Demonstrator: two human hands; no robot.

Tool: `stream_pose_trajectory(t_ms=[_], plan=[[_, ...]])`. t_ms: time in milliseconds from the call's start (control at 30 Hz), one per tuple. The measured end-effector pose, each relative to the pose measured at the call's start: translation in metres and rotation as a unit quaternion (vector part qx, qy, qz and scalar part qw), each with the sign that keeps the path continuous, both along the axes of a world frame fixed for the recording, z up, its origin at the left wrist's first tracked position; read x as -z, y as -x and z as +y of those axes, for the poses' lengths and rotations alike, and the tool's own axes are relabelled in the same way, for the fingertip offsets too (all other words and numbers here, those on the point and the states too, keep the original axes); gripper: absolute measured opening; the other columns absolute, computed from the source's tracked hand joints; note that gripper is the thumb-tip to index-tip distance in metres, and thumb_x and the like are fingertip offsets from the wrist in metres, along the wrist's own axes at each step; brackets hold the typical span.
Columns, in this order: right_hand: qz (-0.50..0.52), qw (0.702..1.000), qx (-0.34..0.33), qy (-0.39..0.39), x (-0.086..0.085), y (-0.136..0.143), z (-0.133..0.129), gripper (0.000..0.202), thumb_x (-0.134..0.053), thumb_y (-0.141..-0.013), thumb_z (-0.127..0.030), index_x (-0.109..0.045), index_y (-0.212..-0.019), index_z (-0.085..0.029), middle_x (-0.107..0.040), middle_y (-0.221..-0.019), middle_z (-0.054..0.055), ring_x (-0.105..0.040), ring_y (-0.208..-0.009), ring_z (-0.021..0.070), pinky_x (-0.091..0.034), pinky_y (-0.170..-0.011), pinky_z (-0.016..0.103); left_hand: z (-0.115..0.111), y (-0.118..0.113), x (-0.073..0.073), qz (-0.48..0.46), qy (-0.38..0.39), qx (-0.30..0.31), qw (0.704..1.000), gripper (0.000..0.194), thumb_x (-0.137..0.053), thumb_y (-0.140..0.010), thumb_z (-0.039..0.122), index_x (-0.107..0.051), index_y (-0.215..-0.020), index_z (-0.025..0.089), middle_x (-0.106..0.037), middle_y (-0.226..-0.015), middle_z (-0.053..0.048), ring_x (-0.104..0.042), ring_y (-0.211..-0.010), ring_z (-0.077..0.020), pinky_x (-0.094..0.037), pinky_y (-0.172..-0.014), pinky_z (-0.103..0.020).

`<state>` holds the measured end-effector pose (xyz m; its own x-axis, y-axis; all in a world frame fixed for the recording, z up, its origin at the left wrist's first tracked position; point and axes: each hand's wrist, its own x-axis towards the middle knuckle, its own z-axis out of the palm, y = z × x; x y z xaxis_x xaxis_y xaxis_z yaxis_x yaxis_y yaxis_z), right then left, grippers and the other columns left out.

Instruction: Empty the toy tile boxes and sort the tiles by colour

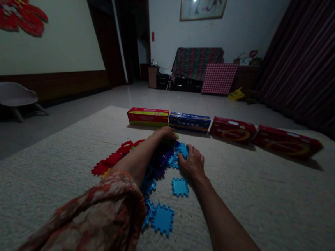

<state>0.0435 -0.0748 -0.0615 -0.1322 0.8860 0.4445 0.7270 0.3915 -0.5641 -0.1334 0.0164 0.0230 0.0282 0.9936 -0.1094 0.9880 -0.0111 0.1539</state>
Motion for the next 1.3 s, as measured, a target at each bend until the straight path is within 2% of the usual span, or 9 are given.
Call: stream_pose_trajectory(t_ms=[167,333,467,567,800,967,1067,1167,1300], plan=[[-0.027,0.999,-0.023,0.0,0.0,-0.001,-0.001,0.053,-0.057,-0.085,-0.04,-0.054,-0.134,-0.019,-0.062,-0.133,0.018,-0.053,-0.125,0.0376,-0.037,-0.107,0.055,-0.005,0.0,-0.006,-0.001,0.018,-0.003,1.0,0.053,-0.071,-0.078,0.055,-0.069,-0.125,0.03,-0.062,-0.143,-0.007,-0.056,-0.132,-0.0283,-0.047,-0.104,-0.033],[0.028,0.997,-0.076,-0.012,0.0,0.001,0.001,0.054,-0.056,-0.083,-0.032,-0.053,-0.135,-0.02,-0.061,-0.134,0.016,-0.055,-0.125,0.0317,-0.042,-0.109,0.048,-0.011,0.004,-0.008,-0.007,0.006,-0.016,1.0,0.045,-0.07,-0.079,0.041,-0.071,-0.123,0.03,-0.067,-0.136,-0.005,-0.06,-0.127,-0.0264,-0.047,-0.104,-0.034],[0.065,0.994,-0.087,-0.029,-0.002,0.004,0.007,0.059,-0.06,-0.075,-0.028,-0.055,-0.132,-0.015,-0.06,-0.132,0.018,-0.055,-0.125,0.0315,-0.042,-0.112,0.048,-0.012,0.015,-0.005,-0.045,0.0,-0.001,0.999,0.036,-0.068,-0.079,0.029,-0.076,-0.113,0.022,-0.075,-0.116,-0.005,-0.069,-0.108,-0.021,-0.052,-0.09,-0.023],[0.095,0.992,-0.085,-0.019,-0.005,0.006,0.009,0.061,-0.063,-0.072,-0.03,-0.056,-0.131,-0.014,-0.062,-0.131,0.019,-0.055,-0.126,0.0322,-0.042,-0.113,0.049,-0.015,0.024,-0.004,-0.082,-0.001,-0.013,0.997,0.03,-0.069,-0.076,0.025,-0.077,-0.104,0.017,-0.077,-0.102,-0.006,-0.07,-0.093,-0.0183,-0.053,-0.079,-0.02],[0.197,0.972,-0.092,0.088,-0.011,0.013,0.001,0.074,-0.071,-0.069,-0.041,-0.054,-0.137,-0.017,-0.065,-0.133,0.015,-0.062,-0.12,0.0311,-0.048,-0.106,0.047,-0.023,0.041,0.001,-0.243,0.01,-0.003,0.97,0.026,-0.065,-0.075,0.015,-0.074,-0.099,0.014,-0.071,-0.078,-0.001,-0.061,-0.066,-0.0107,-0.048,-0.06,-0.017],[0.234,0.95,-0.135,0.156,-0.012,0.019,-0.003,0.082,-0.071,-0.07,-0.045,-0.048,-0.145,-0.019,-0.071,-0.121,0.012,-0.067,-0.112,0.0311,-0.051,-0.102,0.048,-0.024,0.048,0.005,-0.246,-0.004,0.036,0.969,0.043,-0.064,-0.067,0.009,-0.075,-0.108,0.019,-0.074,-0.084,0.0,-0.064,-0.071,-0.0118,-0.049,-0.063,-0.017],[0.22,0.944,-0.181,0.167,-0.011,0.024,-0.006,0.09,-0.071,-0.071,-0.049,-0.043,-0.151,-0.018,-0.064,-0.137,0.014,-0.06,-0.125,0.0337,-0.044,-0.111,0.052,-0.032,0.056,0.003,-0.199,-0.025,0.011,0.98,0.047,-0.063,-0.069,0.01,-0.075,-0.113,0.02,-0.077,-0.093,-0.002,-0.068,-0.076,-0.0138,-0.052,-0.067,-0.018],[0.203,0.935,-0.232,0.176,-0.013,0.03,-0.012,0.094,-0.074,-0.07,-0.052,-0.042,-0.153,-0.022,-0.05,-0.153,0.012,-0.046,-0.141,0.0345,-0.034,-0.119,0.054,-0.043,0.066,-0.005,-0.143,-0.04,-0.048,0.988,0.048,-0.062,-0.073,0.011,-0.074,-0.118,0.019,-0.078,-0.101,-0.004,-0.071,-0.083,-0.0169,-0.053,-0.071,-0.02],[0.212,0.915,-0.312,0.143,-0.016,0.031,-0.012,0.065,-0.071,-0.076,-0.052,-0.064,-0.135,-0.024,-0.048,-0.155,0.009,-0.04,-0.146,0.0322,-0.03,-0.122,0.051,-0.049,0.069,-0.021,-0.055,-0.095,-0.107,0.988,0.042,-0.058,-0.082,0.011,-0.074,-0.12,0.02,-0.076,-0.116,-0.006,-0.07,-0.107,-0.0208,-0.052,-0.089,-0.022]])
